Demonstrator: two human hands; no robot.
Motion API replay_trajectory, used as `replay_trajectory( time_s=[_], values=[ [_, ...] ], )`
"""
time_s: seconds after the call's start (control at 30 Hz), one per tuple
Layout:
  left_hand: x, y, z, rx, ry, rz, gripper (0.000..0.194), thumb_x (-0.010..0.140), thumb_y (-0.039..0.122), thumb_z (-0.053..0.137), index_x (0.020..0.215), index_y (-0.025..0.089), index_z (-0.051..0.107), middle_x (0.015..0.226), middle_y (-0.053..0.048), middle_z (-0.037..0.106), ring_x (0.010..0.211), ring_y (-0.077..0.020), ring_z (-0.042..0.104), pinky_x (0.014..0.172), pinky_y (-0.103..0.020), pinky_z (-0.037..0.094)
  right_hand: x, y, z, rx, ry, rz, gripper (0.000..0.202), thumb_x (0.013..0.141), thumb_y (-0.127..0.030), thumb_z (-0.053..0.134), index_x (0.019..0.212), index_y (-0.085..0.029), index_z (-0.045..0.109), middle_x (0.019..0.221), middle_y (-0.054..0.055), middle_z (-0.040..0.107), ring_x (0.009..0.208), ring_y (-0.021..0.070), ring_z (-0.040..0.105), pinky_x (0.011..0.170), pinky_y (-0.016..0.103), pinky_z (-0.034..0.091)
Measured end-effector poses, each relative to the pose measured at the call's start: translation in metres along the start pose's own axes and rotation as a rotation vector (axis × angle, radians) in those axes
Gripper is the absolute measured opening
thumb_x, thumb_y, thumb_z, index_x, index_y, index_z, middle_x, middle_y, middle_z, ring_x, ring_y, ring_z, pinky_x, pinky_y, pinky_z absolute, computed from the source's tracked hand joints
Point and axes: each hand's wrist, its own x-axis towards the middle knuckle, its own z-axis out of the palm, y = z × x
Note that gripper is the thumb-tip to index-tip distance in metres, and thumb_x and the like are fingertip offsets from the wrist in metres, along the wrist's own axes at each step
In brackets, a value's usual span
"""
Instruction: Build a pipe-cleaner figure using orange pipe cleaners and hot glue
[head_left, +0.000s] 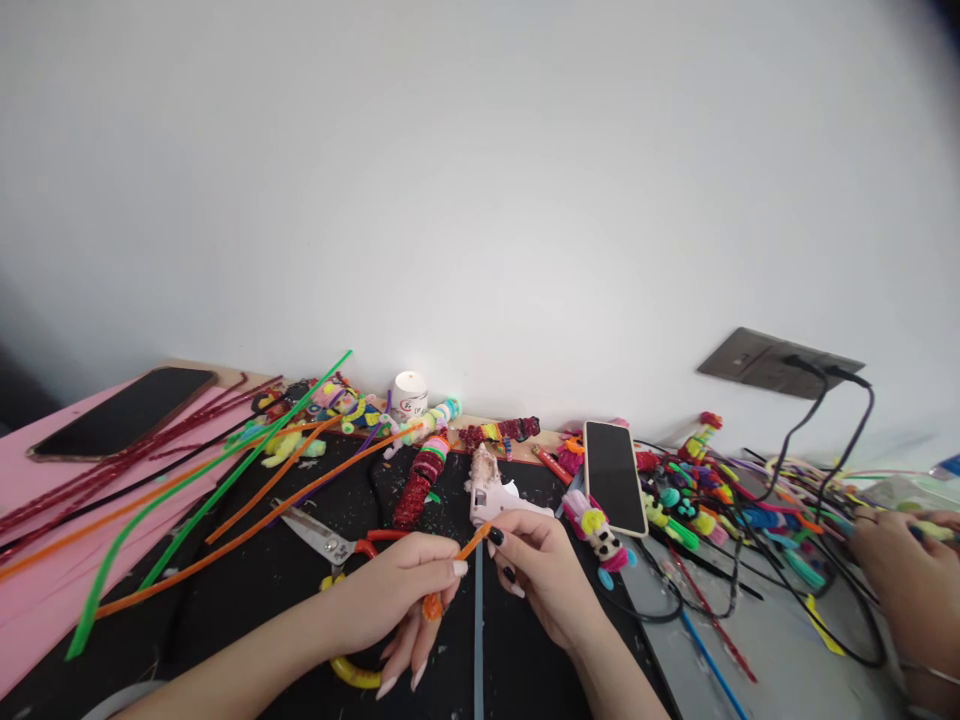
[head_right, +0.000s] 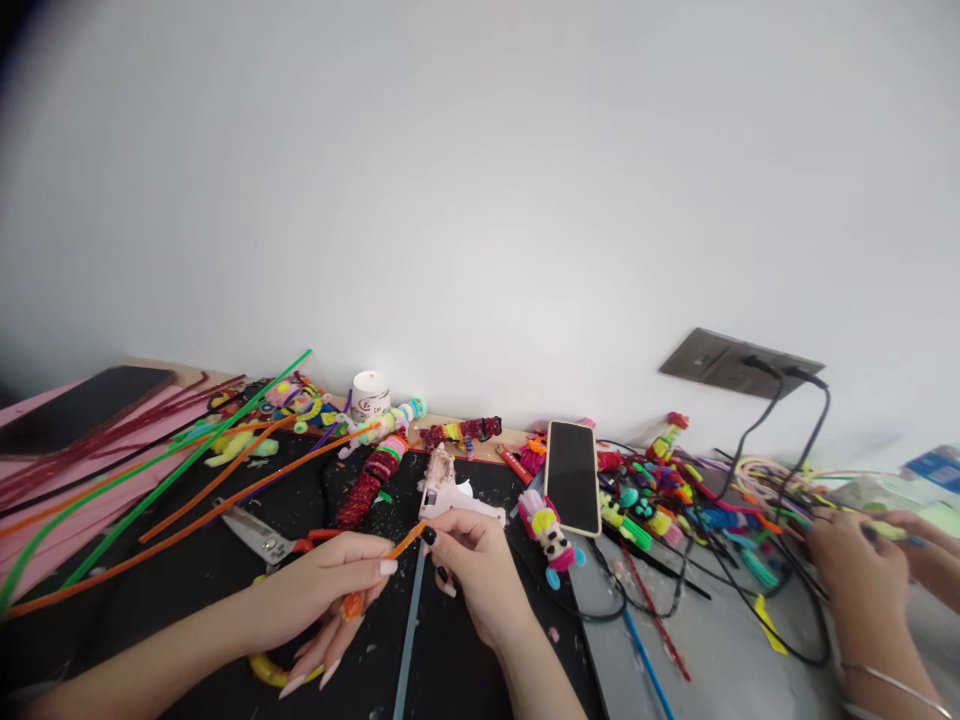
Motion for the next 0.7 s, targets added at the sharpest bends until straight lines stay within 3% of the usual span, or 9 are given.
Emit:
replay_trajectory(
  time_s=[0.37, 0.7],
  values=[
    [0.0009, -0.0005, -0.0007, -0.005, -0.023, 0.005, 0.027, 0.087, 0.042, 0.042, 0.073, 0.019, 0.043, 0.041, 0.002, 0.062, 0.019, -0.0097, 0.045, 0.02, -0.013, 0.02, 0.0, -0.0005, 0.0, 0.033, -0.014, -0.026, 0.02, 0.074, -0.03, 0.074, 0.067, -0.013, 0.066, 0.051, -0.006, 0.045, 0.042, 0.004, 0.033, 0.038, 0.018, 0.023],
    [0.0032, -0.0014, 0.0025, -0.02, 0.05, 0.085, 0.025, 0.089, 0.042, 0.045, 0.084, 0.018, 0.049, 0.049, 0.001, 0.066, 0.025, -0.0097, 0.052, 0.026, -0.012, 0.034, 0.0004, 0.0012, 0.0038, -0.057, 0.02, -0.088, 0.021, 0.073, -0.031, 0.073, 0.067, -0.013, 0.063, 0.057, -0.004, 0.05, 0.042, 0.0037, 0.035, 0.039, 0.018, 0.023]
  ],
)
